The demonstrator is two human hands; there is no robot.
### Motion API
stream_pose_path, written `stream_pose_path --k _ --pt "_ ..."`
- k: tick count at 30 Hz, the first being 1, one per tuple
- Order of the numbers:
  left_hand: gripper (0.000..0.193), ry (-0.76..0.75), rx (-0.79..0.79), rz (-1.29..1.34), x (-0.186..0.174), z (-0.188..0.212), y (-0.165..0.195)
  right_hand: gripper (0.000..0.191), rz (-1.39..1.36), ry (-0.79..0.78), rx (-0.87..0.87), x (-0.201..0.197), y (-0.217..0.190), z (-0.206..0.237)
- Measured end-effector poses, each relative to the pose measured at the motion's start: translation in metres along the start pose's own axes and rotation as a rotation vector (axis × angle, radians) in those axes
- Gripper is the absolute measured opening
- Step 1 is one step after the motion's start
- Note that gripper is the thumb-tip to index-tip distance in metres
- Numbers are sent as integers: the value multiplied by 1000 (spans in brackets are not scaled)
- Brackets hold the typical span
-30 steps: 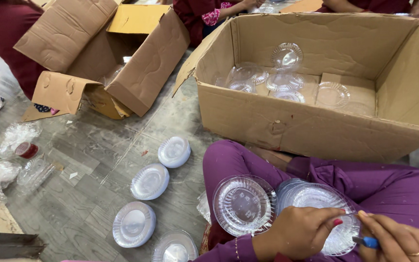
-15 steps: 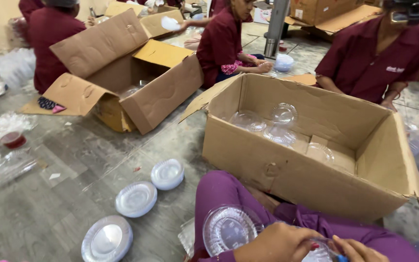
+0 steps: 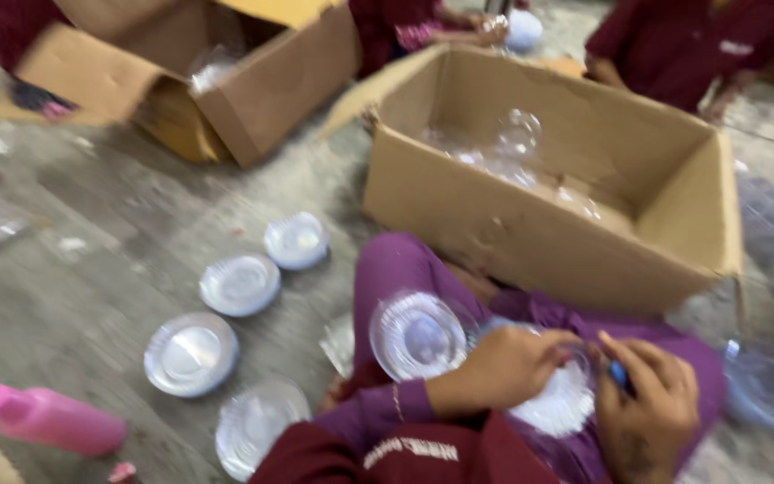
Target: The person sits on the floor and uses a small blue utility knife to trim the edges of clear plastic plates. They hold each plate with one hand and carefully cut along the rim with the other, then place the trimmed plate into a nearby cardboard box.
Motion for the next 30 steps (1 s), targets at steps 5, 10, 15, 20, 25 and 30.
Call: stream_pose_path --k 5,10,15,20,25,30 --pt "26 4 27 14 -9 -5 -1 24 -194 -34 38 -2 1 -19" --pt "25 4 -73 72 -17 -1 3 28 -206 16 14 9 -12 -12" --pt "25 31 -108 65 -20 1 3 27 -100 93 -110 18 -24 -8" --pt "24 -32 -118 96 -25 -1 4 25 -380 -48 187 14 -14 -16" --pt "24 -67 -191 87 -25 -1 5 21 -213 -54 91 15 -17 -19" --pt "26 -35 -184 107 -22 2 1 22 -134 -26 -32 19 -22 -11"
Point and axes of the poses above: each hand's wrist, its own z-axis away from the middle knuckle, its own x-axis out of the palm, y = z × x, the point moved 1 cm from there along -z, towards the middle knuckle, and after that the axes turned 6 degrees about -x, right-handed, at the moved point
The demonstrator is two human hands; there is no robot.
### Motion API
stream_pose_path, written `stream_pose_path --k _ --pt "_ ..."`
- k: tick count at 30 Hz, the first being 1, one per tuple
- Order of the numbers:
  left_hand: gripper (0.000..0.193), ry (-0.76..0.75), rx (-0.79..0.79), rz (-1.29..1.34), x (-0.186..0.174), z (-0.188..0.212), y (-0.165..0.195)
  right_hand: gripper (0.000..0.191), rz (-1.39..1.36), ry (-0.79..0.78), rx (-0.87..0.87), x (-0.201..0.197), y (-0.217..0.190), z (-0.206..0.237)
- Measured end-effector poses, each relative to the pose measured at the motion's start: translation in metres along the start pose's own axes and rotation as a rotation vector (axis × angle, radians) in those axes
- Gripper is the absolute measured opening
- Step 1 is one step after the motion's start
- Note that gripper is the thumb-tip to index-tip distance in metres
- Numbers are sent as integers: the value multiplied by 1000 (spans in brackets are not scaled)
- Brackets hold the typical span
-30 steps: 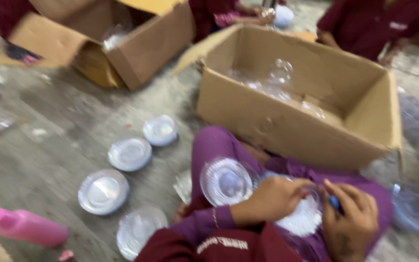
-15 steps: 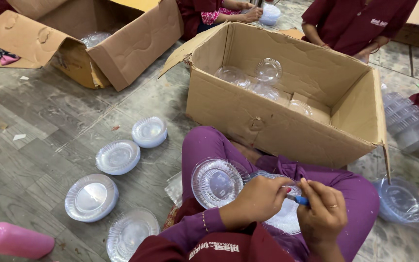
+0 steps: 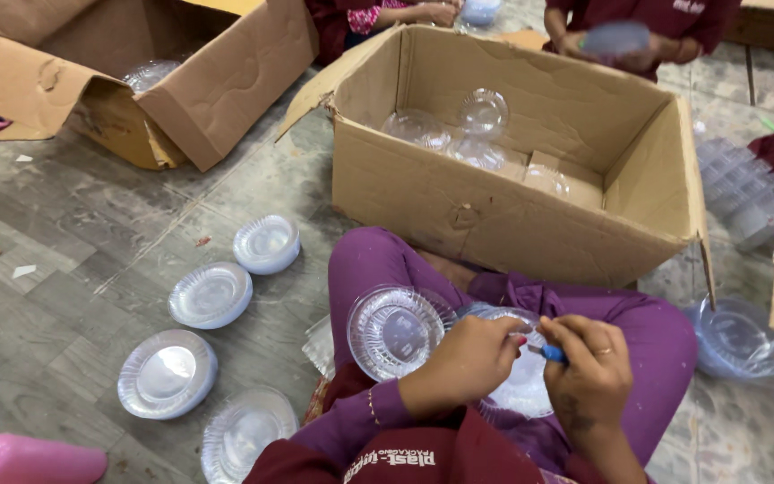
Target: The person sits on the floor and uses a small blue utility knife to trim the edges of clear plastic plates. They hold each plate with one hand and carefully cut along the rim with the other, then place the trimmed plate into a nearby cardboard box.
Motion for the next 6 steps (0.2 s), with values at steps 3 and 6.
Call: stream_pose_path --k 3,6 --pt "29 -91 -59 63 -3 -2 0 20 -117 -13 107 -8 8 -4" --pt "31 -157 -92 131 -4 -3 2 15 -185 -5 233 -10 14 -10"
Point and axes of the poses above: each hand's wrist, its own z-axis away from the middle knuckle, its own x-axis out of the palm, y = z × x, the point moved 1 cm from there along -z, towards the middle knuckle, and after that the axes turned 6 degrees about -x, right-handed, at the moved point
